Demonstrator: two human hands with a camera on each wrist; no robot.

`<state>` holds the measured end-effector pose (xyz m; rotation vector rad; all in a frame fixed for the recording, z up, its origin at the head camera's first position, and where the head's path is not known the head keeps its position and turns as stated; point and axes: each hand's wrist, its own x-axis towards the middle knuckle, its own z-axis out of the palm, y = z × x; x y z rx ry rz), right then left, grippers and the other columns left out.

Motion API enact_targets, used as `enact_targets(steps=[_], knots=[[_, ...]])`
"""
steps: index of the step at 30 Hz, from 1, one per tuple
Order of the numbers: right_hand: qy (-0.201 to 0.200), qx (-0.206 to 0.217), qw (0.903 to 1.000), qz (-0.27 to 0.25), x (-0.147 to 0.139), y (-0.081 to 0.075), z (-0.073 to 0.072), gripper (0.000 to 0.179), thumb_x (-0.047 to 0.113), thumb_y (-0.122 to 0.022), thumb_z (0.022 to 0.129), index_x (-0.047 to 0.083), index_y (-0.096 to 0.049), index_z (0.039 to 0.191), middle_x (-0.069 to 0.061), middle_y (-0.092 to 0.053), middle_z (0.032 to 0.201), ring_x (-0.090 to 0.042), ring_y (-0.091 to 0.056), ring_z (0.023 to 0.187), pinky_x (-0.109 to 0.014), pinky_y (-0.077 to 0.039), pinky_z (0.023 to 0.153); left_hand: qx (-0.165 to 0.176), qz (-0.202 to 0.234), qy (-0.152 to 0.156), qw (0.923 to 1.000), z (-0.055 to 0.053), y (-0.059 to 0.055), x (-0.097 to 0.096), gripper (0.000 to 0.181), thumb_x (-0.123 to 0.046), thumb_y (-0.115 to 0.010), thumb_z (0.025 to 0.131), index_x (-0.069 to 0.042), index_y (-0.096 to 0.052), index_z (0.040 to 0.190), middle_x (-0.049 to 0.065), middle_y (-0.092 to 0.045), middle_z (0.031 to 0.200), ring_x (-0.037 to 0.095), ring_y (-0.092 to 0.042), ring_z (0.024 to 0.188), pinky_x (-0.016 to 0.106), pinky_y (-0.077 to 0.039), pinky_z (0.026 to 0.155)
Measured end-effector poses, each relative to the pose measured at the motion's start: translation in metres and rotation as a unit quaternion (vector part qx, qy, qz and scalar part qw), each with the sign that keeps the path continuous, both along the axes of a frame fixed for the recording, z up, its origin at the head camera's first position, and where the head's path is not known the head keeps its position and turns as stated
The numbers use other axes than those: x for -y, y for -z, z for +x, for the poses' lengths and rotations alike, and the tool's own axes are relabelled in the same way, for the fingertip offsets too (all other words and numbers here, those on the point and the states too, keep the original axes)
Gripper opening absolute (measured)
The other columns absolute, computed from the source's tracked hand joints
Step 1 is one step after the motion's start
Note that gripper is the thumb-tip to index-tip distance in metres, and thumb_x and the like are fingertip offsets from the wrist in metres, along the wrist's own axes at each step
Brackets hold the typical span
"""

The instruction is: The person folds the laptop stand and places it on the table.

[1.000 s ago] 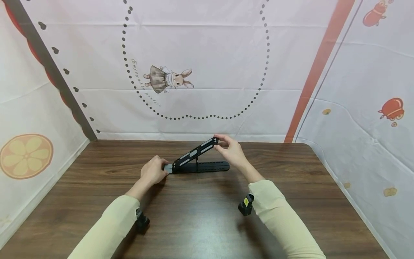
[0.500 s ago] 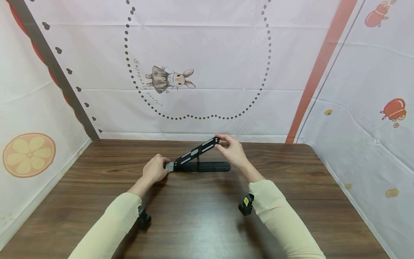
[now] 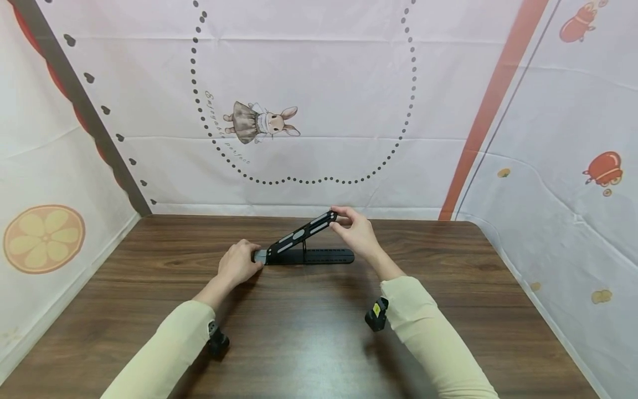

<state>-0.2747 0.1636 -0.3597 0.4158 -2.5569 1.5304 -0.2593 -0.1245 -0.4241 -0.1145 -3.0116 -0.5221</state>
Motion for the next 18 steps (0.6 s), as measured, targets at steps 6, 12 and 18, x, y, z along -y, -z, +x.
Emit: enact_targets(steps=[6,12,18], knots=[[0.004,0.009,1.0,0.0,0.004,-0.011,0.01,0.04,0.011,-0.062,0.088,0.009,-0.054,0.127,-0.013,-0.058,0.124,-0.028,-0.06,0.105,-0.041,-0.05,0.083,-0.045,0.024,0.019,0.9985,0.007,-0.007,-0.004,0.051,-0.032,-0.073,0.077,-0.011,-0.06,0.122,0.009,-0.057,0.123,0.03,-0.056,0.108,0.045,-0.048,0.082],[0.005,0.012,0.9999,-0.002,0.003,-0.005,0.005,0.041,0.013,-0.062,0.088,0.012,-0.054,0.128,-0.012,-0.058,0.124,-0.027,-0.06,0.105,-0.04,-0.05,0.083,-0.064,0.056,0.027,0.996,0.011,-0.013,-0.014,0.049,-0.034,-0.072,0.078,-0.015,-0.061,0.121,0.007,-0.06,0.121,0.029,-0.059,0.105,0.046,-0.05,0.077],[0.01,0.004,0.9999,0.001,0.002,-0.001,0.001,0.039,0.014,-0.063,0.087,0.016,-0.056,0.126,-0.009,-0.059,0.122,-0.025,-0.061,0.103,-0.04,-0.051,0.081,-0.067,0.074,0.019,0.9948,0.011,-0.012,-0.022,0.047,-0.034,-0.074,0.076,-0.019,-0.063,0.119,0.005,-0.064,0.116,0.027,-0.063,0.095,0.042,-0.051,0.067]])
